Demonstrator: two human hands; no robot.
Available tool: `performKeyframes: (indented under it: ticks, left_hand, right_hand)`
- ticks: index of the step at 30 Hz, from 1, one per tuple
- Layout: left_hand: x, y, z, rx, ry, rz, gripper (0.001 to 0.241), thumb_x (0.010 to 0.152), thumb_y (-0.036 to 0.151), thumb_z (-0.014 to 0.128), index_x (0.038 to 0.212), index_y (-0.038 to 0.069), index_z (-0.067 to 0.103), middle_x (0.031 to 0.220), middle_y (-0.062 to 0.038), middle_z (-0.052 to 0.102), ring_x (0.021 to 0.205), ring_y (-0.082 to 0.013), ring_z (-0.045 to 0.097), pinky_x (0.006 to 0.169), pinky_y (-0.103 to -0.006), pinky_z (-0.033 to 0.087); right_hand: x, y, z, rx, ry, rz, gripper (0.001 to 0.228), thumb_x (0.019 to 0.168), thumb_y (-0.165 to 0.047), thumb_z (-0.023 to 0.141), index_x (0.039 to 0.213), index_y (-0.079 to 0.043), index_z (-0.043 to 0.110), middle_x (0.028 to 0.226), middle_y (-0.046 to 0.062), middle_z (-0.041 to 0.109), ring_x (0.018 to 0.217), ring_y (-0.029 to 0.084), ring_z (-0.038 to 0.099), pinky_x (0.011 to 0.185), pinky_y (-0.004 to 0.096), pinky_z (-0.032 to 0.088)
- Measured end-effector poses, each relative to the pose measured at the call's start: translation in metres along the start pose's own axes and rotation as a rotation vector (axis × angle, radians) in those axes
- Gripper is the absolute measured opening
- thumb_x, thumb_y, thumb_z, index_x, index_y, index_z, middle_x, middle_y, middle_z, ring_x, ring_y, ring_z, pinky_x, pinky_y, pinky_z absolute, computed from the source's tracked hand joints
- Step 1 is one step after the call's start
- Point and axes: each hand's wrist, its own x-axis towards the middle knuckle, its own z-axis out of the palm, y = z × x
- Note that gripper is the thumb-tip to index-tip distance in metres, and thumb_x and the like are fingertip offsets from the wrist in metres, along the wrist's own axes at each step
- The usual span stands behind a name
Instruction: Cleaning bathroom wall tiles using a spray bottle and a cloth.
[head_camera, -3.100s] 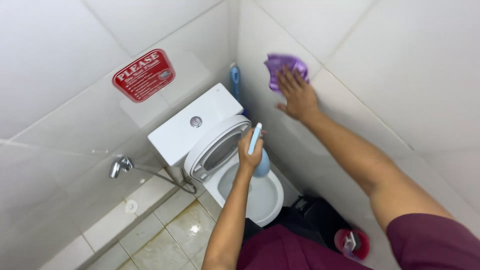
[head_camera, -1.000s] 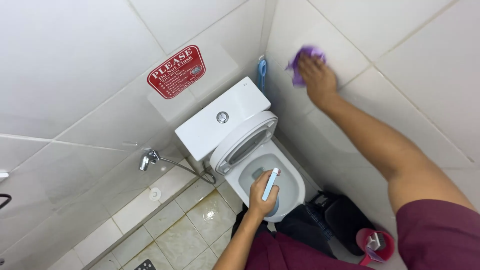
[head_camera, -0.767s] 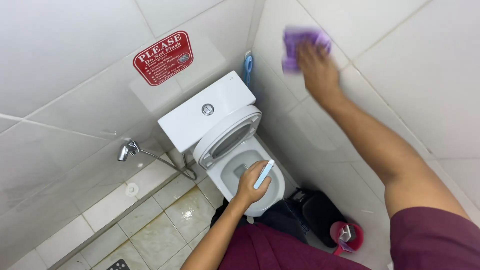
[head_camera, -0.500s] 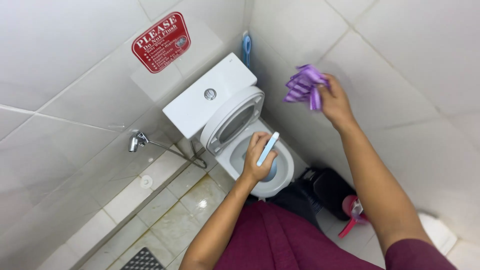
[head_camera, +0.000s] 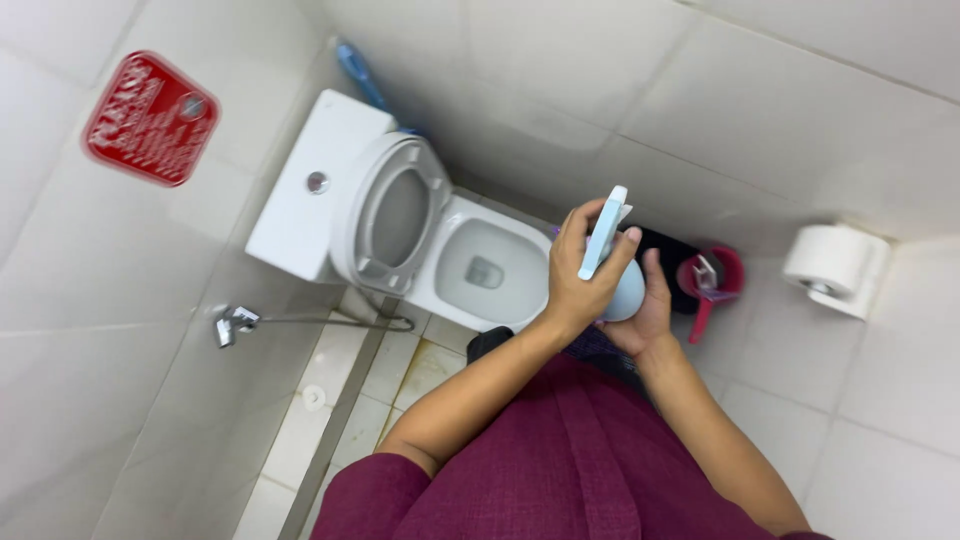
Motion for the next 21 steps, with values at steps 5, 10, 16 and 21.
performKeyframes:
  ticks: [5,10,16,21]
  left_hand:
    - [-0.061,-0.045,0.069,0.140,-0.177,0.114,0.031,0.101,0.026,0.069,0.121,0.004,0.062,0.110,-0.009,0.075,0.108,-0.0259,0.072,0.103,-0.0422,0.053]
    - [-0.086,-0.025,0.122,0.163,-0.532,0.267,0.024,0.105,0.024,0.064,0.120,0.006,0.068,0.119,-0.013,0.076,0.126,-0.0381,0.066,0.108,-0.0449,0.052]
    - [-0.090,-0.015,0.130,0.008,-1.015,-0.142,0.050,0.094,0.036,0.069,0.137,0.012,0.060,0.130,-0.013,0.067,0.128,-0.0296,0.064,0.111,-0.0419,0.049]
    - [-0.100,-0.080,0.107,-0.215,-0.821,-0.415,0.106,0.074,0.054,0.084,0.159,0.019,0.031,0.151,-0.017,0.045,0.143,-0.0366,0.045,0.117,-0.0485,0.040]
  right_hand:
    - [-0.042,-0.021,-0.077,0.048,-0.032,-0.135,0.049,0.102,-0.048,0.048,0.141,-0.021,0.057,0.133,0.004,0.064,0.123,0.024,0.061,0.102,0.046,0.052]
    - [-0.097,-0.039,-0.142,0.172,-0.142,-0.061,0.051,0.102,-0.053,0.049,0.134,-0.015,0.060,0.117,0.008,0.071,0.102,0.028,0.071,0.070,0.045,0.061]
    - [-0.094,-0.055,-0.227,0.386,-0.626,0.108,0.063,0.097,-0.071,0.044,0.120,-0.017,0.068,0.106,0.012,0.074,0.080,0.027,0.075,0.049,0.040,0.060]
    - [-0.085,-0.081,-0.235,0.183,-0.690,0.072,0.057,0.121,-0.051,0.046,0.112,-0.001,0.072,0.098,0.017,0.074,0.073,0.036,0.073,0.053,0.050,0.057]
